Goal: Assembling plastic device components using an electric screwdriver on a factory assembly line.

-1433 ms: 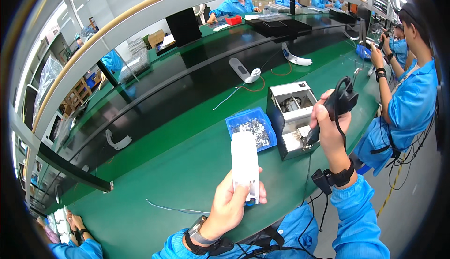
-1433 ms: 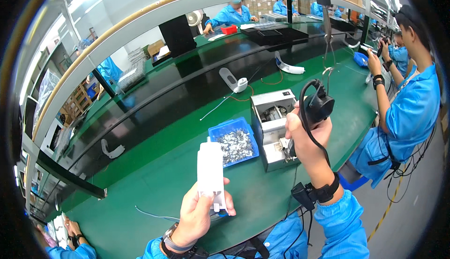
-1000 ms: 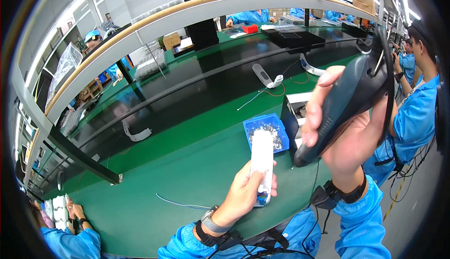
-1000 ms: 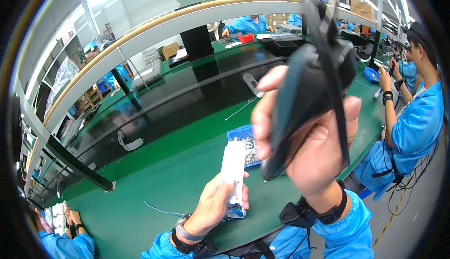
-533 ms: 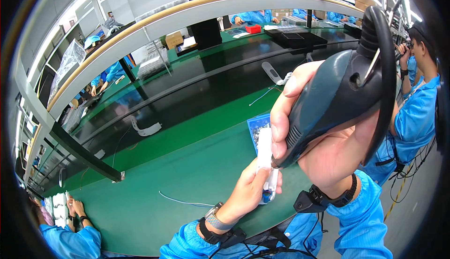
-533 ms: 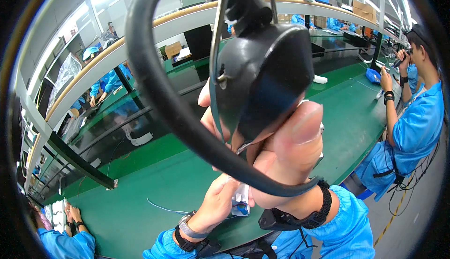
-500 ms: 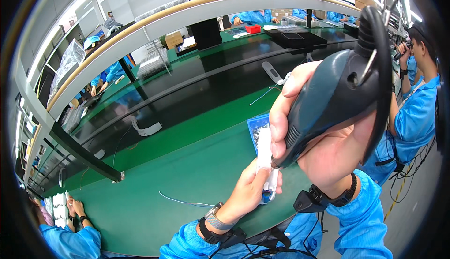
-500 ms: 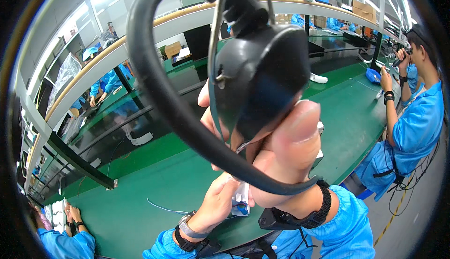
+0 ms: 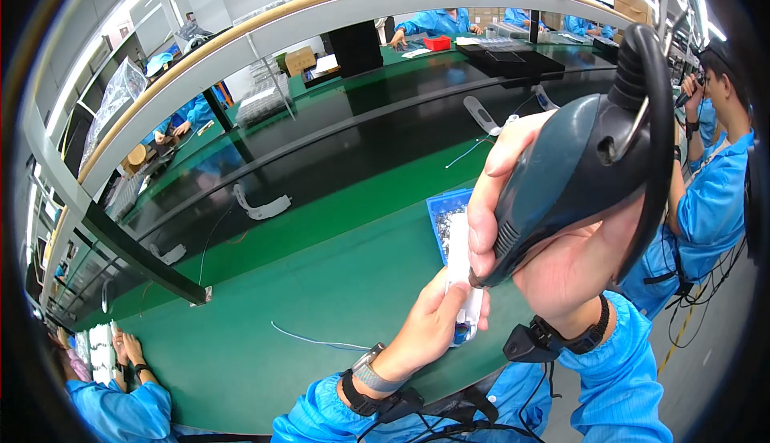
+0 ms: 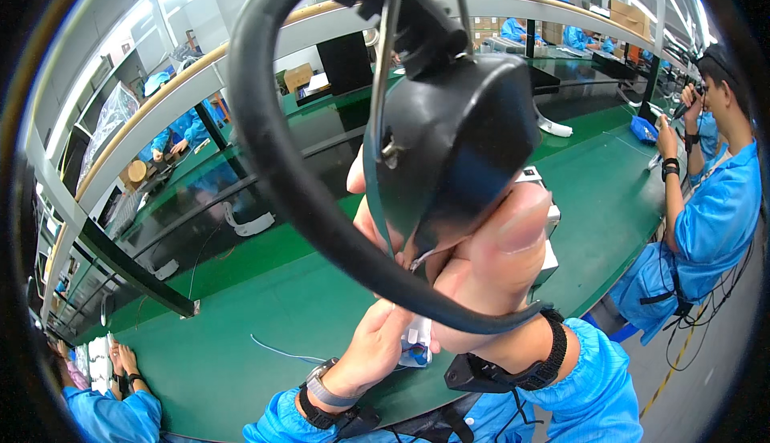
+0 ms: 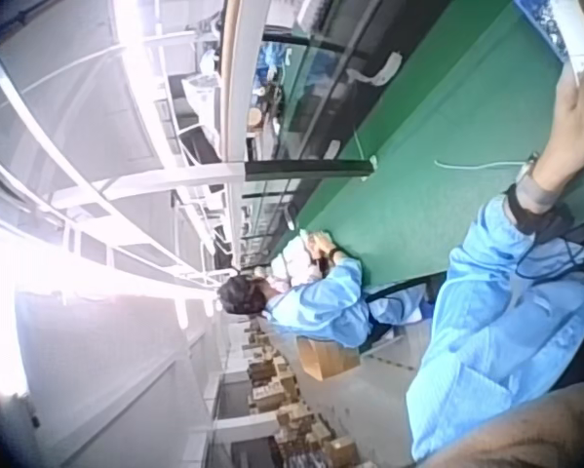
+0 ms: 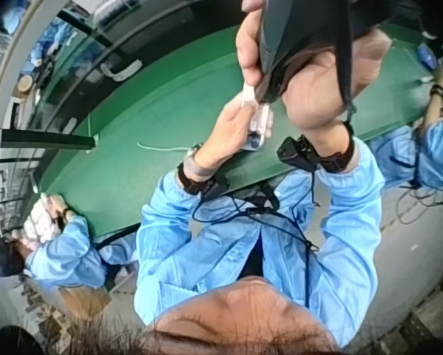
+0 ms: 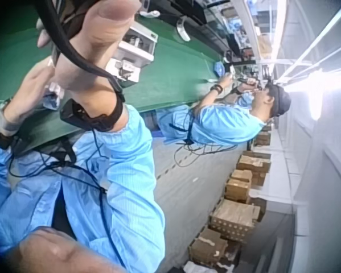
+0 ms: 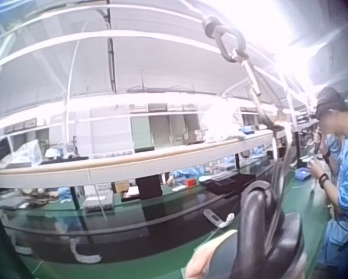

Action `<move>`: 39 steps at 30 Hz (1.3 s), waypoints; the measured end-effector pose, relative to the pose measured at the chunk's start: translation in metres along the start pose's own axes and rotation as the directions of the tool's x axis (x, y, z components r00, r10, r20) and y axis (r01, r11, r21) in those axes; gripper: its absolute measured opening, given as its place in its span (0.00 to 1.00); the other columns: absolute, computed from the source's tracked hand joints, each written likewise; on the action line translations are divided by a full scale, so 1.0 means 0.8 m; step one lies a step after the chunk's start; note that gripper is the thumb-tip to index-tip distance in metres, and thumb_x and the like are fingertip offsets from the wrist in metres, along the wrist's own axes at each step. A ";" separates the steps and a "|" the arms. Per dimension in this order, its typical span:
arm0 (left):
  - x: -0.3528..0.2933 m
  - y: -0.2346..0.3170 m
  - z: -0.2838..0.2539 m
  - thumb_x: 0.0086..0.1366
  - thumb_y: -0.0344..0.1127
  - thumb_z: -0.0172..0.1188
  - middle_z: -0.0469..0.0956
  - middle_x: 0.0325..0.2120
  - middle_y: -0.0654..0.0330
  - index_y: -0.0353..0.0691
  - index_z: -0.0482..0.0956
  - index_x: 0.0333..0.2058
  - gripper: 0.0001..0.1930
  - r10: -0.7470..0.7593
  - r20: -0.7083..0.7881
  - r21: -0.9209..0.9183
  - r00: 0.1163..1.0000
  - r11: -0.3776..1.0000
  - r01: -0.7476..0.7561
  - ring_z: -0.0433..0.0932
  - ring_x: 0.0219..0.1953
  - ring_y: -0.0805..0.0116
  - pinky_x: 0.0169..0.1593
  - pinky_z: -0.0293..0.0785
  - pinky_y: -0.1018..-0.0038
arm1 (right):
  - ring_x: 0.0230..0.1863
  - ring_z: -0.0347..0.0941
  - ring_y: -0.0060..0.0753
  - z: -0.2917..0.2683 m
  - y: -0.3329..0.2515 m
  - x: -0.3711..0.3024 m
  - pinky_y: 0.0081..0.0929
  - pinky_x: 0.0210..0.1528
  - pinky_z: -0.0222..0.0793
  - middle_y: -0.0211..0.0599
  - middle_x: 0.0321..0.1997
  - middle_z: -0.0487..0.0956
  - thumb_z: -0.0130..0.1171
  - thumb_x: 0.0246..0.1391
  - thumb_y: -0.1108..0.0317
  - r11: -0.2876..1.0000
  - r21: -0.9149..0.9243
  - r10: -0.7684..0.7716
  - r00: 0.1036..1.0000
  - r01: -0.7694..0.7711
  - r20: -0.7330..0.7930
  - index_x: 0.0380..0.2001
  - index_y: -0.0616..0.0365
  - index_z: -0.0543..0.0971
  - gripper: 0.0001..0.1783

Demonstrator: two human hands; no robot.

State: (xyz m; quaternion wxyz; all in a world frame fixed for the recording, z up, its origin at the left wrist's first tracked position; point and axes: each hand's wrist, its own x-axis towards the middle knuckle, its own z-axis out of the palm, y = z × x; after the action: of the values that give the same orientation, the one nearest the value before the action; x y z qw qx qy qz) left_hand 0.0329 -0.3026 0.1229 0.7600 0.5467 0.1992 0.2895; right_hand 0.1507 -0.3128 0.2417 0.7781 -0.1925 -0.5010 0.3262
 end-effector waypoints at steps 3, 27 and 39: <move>-0.003 -0.001 -0.004 0.75 0.35 0.34 0.74 0.31 0.59 0.35 0.64 0.50 0.14 0.042 0.017 0.064 0.999 0.997 -0.043 0.74 0.31 0.73 0.38 0.74 0.75 | 0.10 0.67 0.29 0.003 -0.001 -0.002 0.21 0.12 0.66 0.42 0.14 0.70 0.29 0.50 0.18 1.000 0.023 0.008 0.999 -0.009 0.032 0.34 0.66 0.68 0.51; 0.007 -0.027 0.026 0.74 0.35 0.37 0.76 0.34 0.55 0.31 0.62 0.57 0.18 0.013 -0.024 0.049 1.000 0.999 -0.012 0.78 0.34 0.68 0.42 0.76 0.72 | 0.12 0.68 0.29 -0.103 -0.056 -0.002 0.23 0.13 0.67 0.42 0.20 0.71 0.30 0.60 0.29 0.987 -0.148 -0.049 0.991 0.067 0.124 0.41 0.60 0.64 0.40; 0.015 -0.014 0.005 0.73 0.37 0.39 0.77 0.29 0.48 0.29 0.61 0.57 0.21 0.011 -0.124 -0.024 0.992 1.000 -0.014 0.79 0.31 0.61 0.39 0.76 0.68 | 0.22 0.72 0.23 -0.240 0.012 -0.047 0.17 0.24 0.67 0.39 0.28 0.76 0.40 0.42 0.14 0.896 -0.443 -0.123 0.976 0.030 -0.182 0.44 0.61 0.72 0.55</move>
State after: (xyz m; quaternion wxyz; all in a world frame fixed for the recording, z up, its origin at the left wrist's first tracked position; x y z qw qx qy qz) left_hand 0.0468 -0.3004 0.1137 0.7511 0.5193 0.2391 0.3302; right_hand 0.3106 -0.3274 0.1298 0.7747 -0.3750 -0.4857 0.1525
